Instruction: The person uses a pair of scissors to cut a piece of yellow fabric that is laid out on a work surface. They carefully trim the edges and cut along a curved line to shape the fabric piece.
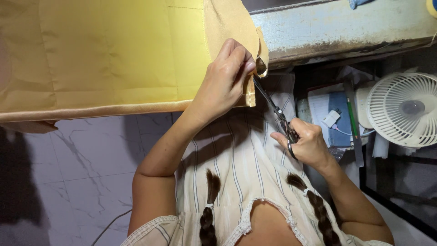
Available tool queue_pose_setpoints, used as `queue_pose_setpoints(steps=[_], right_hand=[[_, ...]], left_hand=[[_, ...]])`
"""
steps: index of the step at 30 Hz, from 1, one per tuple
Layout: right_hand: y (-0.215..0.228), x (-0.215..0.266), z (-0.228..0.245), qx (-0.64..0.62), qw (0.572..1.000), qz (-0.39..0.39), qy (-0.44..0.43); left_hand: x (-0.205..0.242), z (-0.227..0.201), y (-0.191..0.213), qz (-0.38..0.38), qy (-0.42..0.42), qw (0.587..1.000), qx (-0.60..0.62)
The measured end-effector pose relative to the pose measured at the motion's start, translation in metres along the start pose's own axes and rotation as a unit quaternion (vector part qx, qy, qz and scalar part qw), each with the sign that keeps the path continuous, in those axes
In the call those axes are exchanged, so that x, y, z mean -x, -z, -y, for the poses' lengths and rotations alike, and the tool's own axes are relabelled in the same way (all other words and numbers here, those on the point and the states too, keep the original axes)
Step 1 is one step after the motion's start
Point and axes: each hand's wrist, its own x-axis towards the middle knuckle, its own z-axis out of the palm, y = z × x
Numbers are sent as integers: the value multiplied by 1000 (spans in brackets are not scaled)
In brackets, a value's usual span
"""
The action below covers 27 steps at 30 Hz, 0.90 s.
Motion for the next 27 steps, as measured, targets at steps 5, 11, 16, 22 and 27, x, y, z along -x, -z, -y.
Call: queue_pose_setpoints(steps=[5, 11, 16, 22, 27], right_hand=[[9, -15, -9, 74, 994, -33, 71], [28, -25, -15, 183, 978, -33, 93], [47, -28, -10, 279, 952, -40, 118], [47, -22, -16, 269, 955, -39, 120], [43, -9, -13, -66, 993, 80, -61]], left_hand=[[-3, -2, 2, -7, -9, 1000, 8], [-6, 5, 0, -17, -36, 998, -51], [-6, 2, -3, 14, -61, 996, -71], [15, 5, -3, -23, -149, 988, -40], [72, 40, 20, 97, 9, 927, -362]])
